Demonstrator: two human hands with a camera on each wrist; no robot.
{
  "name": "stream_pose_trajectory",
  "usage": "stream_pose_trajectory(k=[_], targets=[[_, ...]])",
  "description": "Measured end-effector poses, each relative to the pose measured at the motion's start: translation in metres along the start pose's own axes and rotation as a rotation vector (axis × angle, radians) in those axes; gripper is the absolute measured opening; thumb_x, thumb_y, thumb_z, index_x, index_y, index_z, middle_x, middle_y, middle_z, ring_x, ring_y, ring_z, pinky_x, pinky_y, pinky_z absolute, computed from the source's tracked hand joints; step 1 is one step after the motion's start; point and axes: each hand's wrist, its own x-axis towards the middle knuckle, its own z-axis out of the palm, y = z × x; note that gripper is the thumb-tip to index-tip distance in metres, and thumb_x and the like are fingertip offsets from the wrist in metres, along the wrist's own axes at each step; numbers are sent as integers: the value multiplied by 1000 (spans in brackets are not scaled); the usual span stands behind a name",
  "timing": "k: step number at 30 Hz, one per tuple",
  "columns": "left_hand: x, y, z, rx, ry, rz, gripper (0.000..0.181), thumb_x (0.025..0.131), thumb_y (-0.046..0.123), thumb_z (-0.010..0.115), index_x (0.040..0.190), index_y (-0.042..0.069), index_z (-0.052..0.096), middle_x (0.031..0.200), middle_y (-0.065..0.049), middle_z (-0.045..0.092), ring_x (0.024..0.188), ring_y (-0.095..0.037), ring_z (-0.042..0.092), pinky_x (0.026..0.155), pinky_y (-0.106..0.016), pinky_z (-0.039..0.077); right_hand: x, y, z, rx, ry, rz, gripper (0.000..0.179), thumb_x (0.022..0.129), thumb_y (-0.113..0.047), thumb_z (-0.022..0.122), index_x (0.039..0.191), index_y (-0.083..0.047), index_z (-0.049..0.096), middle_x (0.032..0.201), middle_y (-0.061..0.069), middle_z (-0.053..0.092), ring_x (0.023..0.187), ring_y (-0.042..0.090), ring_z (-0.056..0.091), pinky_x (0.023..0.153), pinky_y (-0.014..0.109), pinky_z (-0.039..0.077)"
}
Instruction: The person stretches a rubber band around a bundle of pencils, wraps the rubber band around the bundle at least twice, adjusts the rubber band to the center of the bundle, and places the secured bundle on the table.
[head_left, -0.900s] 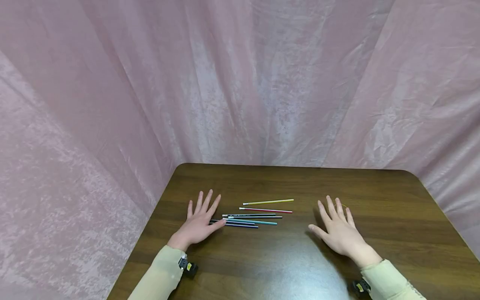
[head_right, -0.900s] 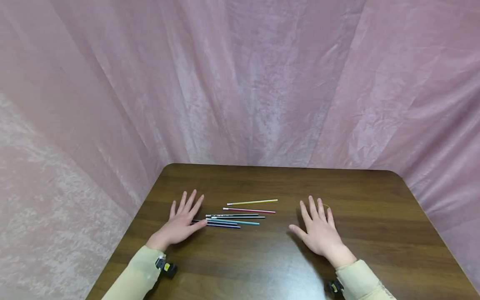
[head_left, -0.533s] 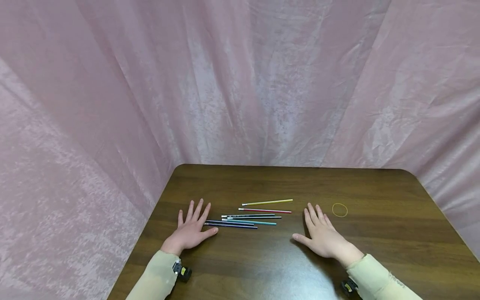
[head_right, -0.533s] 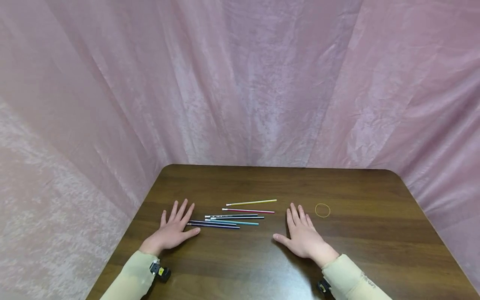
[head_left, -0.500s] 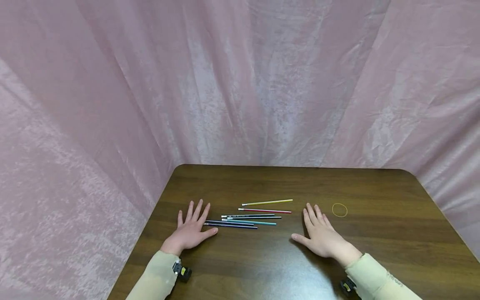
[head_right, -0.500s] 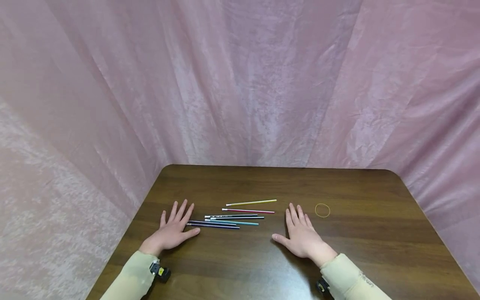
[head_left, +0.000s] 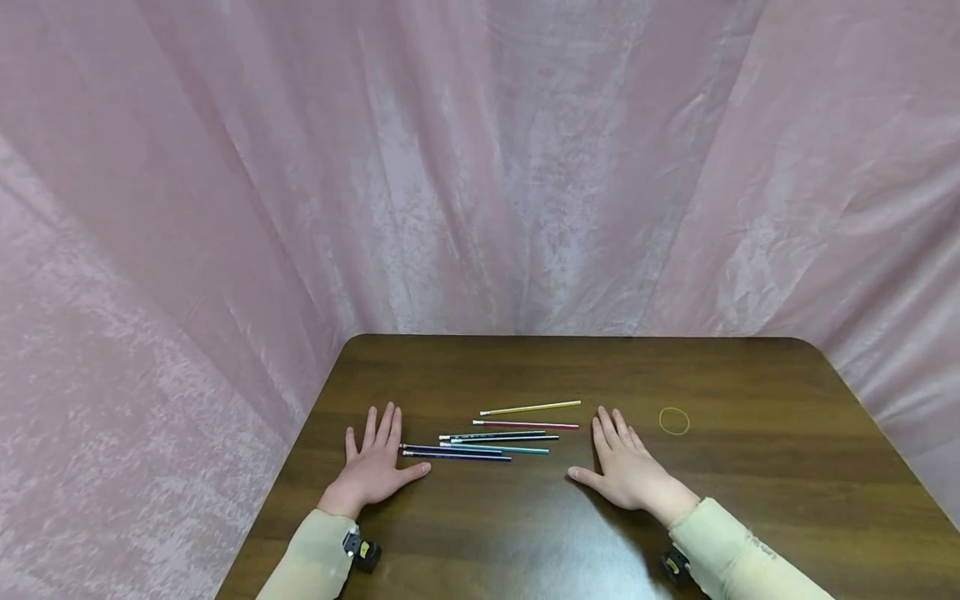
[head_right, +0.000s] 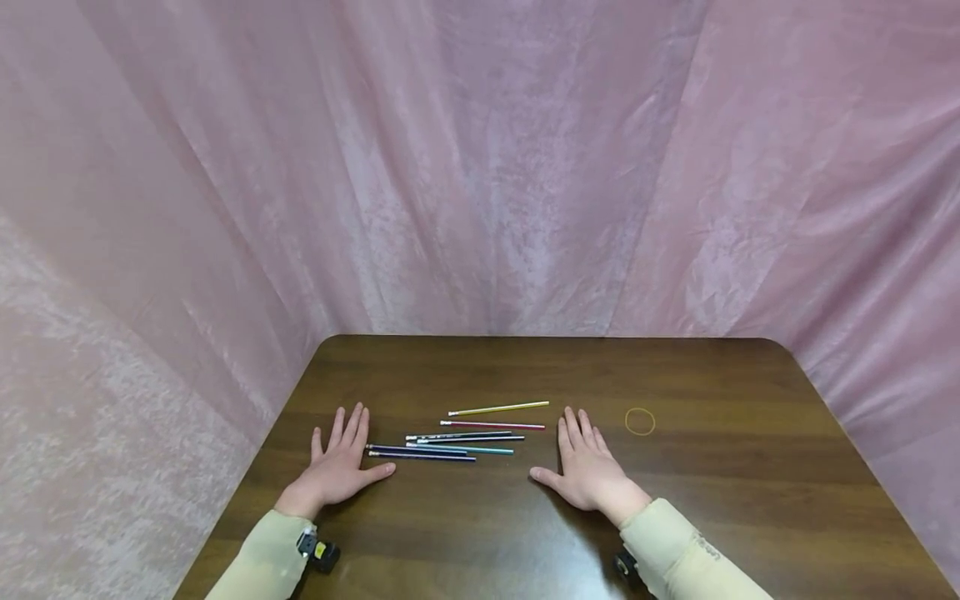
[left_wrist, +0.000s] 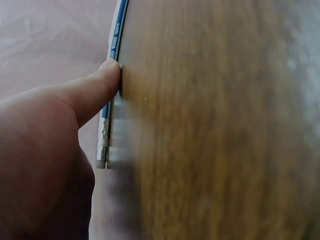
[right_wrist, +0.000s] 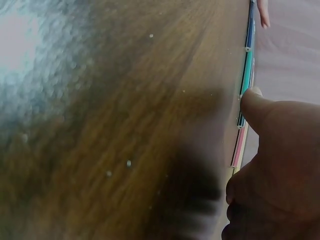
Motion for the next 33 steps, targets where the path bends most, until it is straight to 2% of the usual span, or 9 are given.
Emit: stream_pose_trajectory(k=[5, 11, 16, 23, 27, 33], targets=[[-2, -3, -1, -2, -14, -41, 123, 93, 78, 60, 168, -3, 6, 178, -20, -3, 162, -44, -11, 117, -76, -10, 3, 1, 0, -35, -16, 23, 103, 103, -61, 61, 158, 19, 27, 170, 38, 15, 158, 56, 9, 123, 68, 16], [-2, -1, -1, -37, -46, -54, 121, 95, 76, 60, 167, -7, 9, 177, -23, -4, 161, -44, -12, 117, -76, -11, 11, 13, 18, -51, 20, 3, 108, 101, -69, 56, 159, 17, 28, 171, 35, 14, 159, 54, 8, 123, 68, 17], [0, 8, -1, -33, -51, -47, 115, 98, 72, 59, 167, -5, 10, 177, -21, -3, 162, -44, -11, 117, -76, -9, 16, 19, 29, -34, 45, -14, 112, 99, -73, 56, 159, 17, 27, 171, 36, 14, 159, 54, 6, 122, 69, 15], [7, 22, 8, -33, -37, -9, 107, 103, 68, 55, 168, -5, 10, 177, -22, -1, 162, -44, -9, 118, -76, -8, 13, 3, 18, -74, -6, 2, 103, 102, -62, 60, 160, 17, 27, 171, 35, 14, 160, 52, 7, 124, 66, 16], [11, 30, 10, -35, -30, 14, 104, 104, 66, 53, 168, -5, 10, 178, -22, -1, 162, -44, -9, 118, -76, -8, 16, 12, 30, -92, 31, -16, 105, 101, -66, 59, 160, 15, 28, 172, 33, 15, 160, 52, 7, 124, 66, 17], [12, 29, 13, -38, -23, 4, 107, 103, 68, 53, 168, -4, 9, 178, -20, -2, 162, -43, -10, 117, -77, -8, 14, 10, 25, -72, 7, -19, 109, 101, -71, 56, 162, 14, 25, 172, 34, 13, 160, 51, 5, 124, 67, 15]])
